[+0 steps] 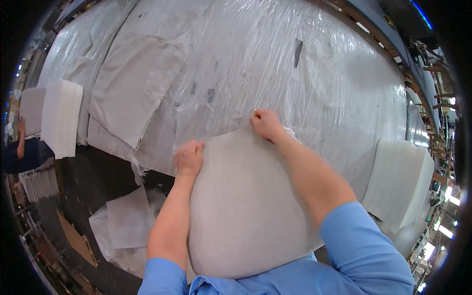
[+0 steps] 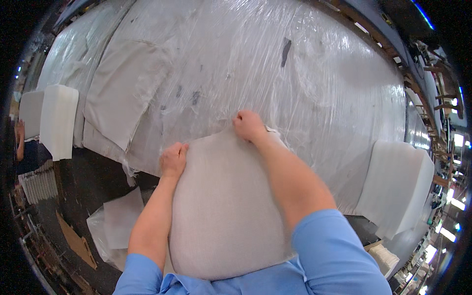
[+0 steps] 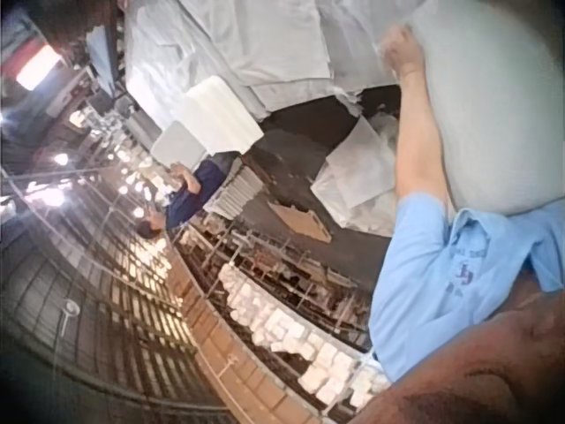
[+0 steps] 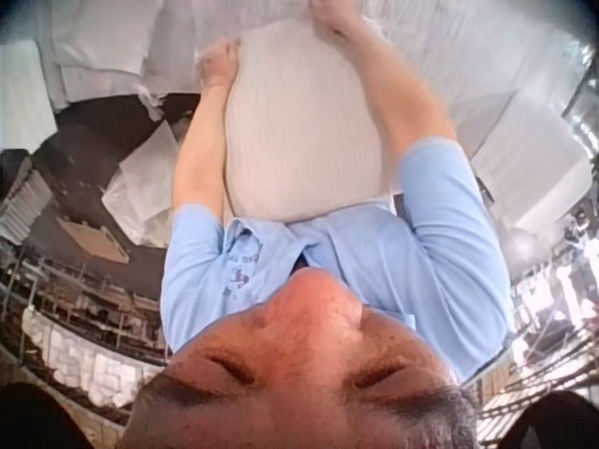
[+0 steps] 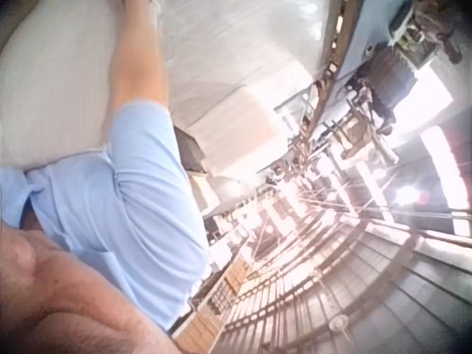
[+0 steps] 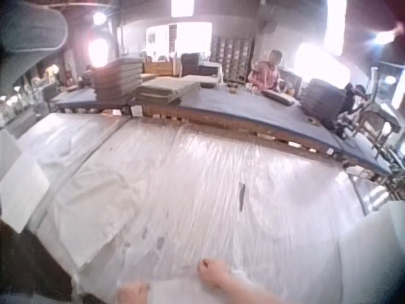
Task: The person wraps rectangular foam blocks with white protective sheets. They pick up a foam block, cover it with a sheet, fold and smooth the sheet around the block, then place the wrapped block onto a stack. The person repeats this process with additional foam blocks.
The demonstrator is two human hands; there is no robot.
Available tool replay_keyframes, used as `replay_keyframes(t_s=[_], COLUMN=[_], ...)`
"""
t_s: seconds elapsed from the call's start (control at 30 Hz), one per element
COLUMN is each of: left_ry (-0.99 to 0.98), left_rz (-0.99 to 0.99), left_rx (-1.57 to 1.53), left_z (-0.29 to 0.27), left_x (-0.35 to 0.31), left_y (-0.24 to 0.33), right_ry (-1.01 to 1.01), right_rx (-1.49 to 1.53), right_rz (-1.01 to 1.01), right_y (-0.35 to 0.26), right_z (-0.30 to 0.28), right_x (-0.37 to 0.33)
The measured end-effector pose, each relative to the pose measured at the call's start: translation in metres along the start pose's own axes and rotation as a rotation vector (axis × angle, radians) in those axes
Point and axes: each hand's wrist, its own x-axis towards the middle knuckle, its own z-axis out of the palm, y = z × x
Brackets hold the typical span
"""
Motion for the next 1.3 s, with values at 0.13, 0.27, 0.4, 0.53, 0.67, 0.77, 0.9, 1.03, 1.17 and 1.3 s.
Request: replay_keyframes(t_s=[0.13,0.27,0.4,0.53,0.67,0.77,0.9,1.03,1.17,1.3], left_ry=[-0.152,-0.177,0.016,0.139,0.1,0.09,0.176,-0.181,0.068,0.098], left_rz=[0.009,-0.052,-0.034,0.086,0.073,0.047,-0.014,-0.322,-0.418,-0.363], left_rx=[0.053,0.053,-0.035,0.026,0.094,0.169,-0.188,-1.003,-1.677,-1.669], left_z=[-0.027,-0.017,0.006,0.008,0.004,-0.018,-0.064,-0.133,-0.177,-0.152], left_x=[-0.002,-0.01,-0.006,-0.001,-0.002,-0.011,-0.071,-0.174,-0.247,-0.229], left_y=[-0.02,-0.032,-0.048,-0.049,-0.045,-0.033,-0.014,-0.007,0.071,0.063], right_ry=[-0.351,-0.09,0.109,0.123,0.091,0.052,-0.179,-0.389,-0.141,-0.159], right_rx=[-0.256,-0.173,-0.175,-0.204,-0.237,-0.18,0.037,0.593,0.972,1.182], right_rz=[0.044,0.107,0.043,0.016,0.006,-0.022,-0.208,0.017,-0.289,-0.271], right_y=[0.016,0.05,0.062,0.058,0.057,0.057,0.041,0.024,0.021,0.032], right_z=[-0.069,-0.063,-0.026,-0.029,-0.031,-0.045,-0.127,-0.22,-0.212,-0.189], right_x=[0.0,-0.014,-0.015,-0.008,-0.005,-0.016,-0.087,-0.203,-0.256,-0.218])
